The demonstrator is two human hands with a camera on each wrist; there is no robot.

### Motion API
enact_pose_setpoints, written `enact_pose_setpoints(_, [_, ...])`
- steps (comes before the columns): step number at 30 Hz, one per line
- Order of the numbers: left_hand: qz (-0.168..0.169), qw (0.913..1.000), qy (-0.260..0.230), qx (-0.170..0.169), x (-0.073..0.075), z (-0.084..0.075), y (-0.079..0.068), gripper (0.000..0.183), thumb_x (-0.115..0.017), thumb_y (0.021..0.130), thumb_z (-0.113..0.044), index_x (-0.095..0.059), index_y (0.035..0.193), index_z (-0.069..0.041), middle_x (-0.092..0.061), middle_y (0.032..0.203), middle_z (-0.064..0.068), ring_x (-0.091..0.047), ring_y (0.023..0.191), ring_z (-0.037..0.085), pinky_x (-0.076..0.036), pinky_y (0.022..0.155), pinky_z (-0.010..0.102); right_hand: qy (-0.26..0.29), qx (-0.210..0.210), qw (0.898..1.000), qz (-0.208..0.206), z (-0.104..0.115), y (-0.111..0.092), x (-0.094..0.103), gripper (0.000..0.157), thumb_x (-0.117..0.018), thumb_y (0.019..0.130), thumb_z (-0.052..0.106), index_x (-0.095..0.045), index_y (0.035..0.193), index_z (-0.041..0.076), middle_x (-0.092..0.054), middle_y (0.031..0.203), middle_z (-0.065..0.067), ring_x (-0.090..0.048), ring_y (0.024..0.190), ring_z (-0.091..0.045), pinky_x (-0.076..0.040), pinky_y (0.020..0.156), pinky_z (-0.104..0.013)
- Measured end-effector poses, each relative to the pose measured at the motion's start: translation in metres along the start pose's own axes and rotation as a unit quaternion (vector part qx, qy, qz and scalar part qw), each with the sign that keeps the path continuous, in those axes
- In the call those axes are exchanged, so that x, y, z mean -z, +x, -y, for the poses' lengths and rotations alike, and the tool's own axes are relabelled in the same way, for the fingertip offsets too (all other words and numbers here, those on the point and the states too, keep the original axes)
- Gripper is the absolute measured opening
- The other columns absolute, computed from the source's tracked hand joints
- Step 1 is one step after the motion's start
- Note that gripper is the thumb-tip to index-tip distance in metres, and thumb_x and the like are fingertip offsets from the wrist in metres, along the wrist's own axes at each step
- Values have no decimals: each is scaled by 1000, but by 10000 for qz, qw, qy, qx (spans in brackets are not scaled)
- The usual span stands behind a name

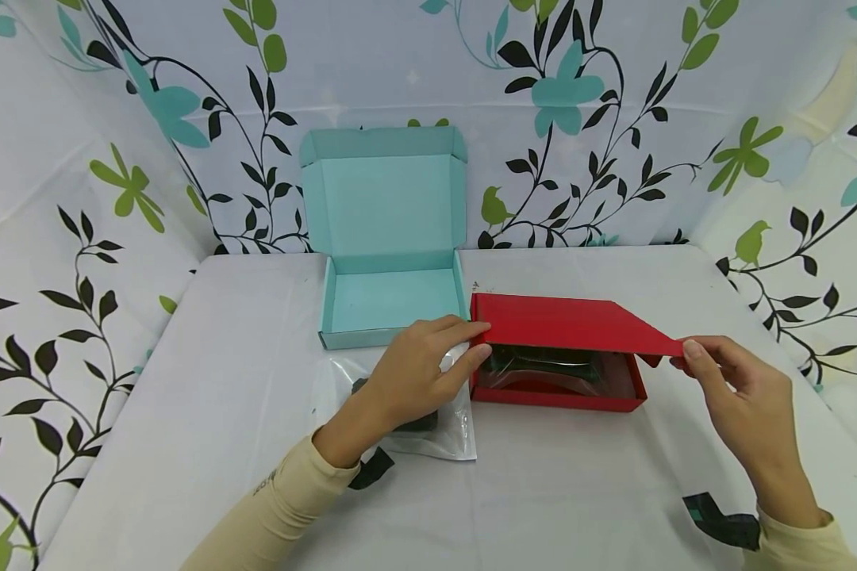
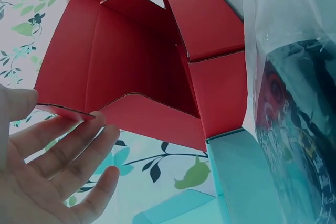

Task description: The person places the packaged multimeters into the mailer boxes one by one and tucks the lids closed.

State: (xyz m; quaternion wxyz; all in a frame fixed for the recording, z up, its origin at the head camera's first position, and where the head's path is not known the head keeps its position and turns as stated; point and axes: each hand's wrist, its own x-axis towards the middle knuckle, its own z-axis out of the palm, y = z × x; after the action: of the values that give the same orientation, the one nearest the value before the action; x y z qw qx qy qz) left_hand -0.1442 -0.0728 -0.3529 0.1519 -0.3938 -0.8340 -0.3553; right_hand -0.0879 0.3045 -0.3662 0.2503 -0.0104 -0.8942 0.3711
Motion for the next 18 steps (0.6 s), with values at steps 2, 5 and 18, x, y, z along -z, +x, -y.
enact_pose_setpoints(2, [35,10000,-16,9,0,0,-1,35,-61,104,-24,-72,130,-2,-75,113,6,-71,99,18,-57,88,34,-5,-9,10000,46,0,-1,0,22,-66,104,22,-76,114,5,-70,91,20,-62,85,9,-42,80,-7])
enact_pose_setpoints(5, [86,10000,-31,26,-1,-1,-3,34,-61,104,-24,-73,127,-2,-75,114,6,-71,103,19,-56,91,36,-63,30,9999,93,-1,-3,0,21,-65,104,21,-77,110,5,-68,89,23,-60,83,8,-43,76,-7])
enact_pose_setpoints(18, [461,9987,-188,139,-5,-1,-9,32,-59,105,-23,-75,122,-1,-76,113,5,-72,102,18,-56,91,34,-240,2,9993,282,-7,-8,-2,24,-64,104,25,-77,103,5,-70,83,14,-58,75,3,-44,64,-12])
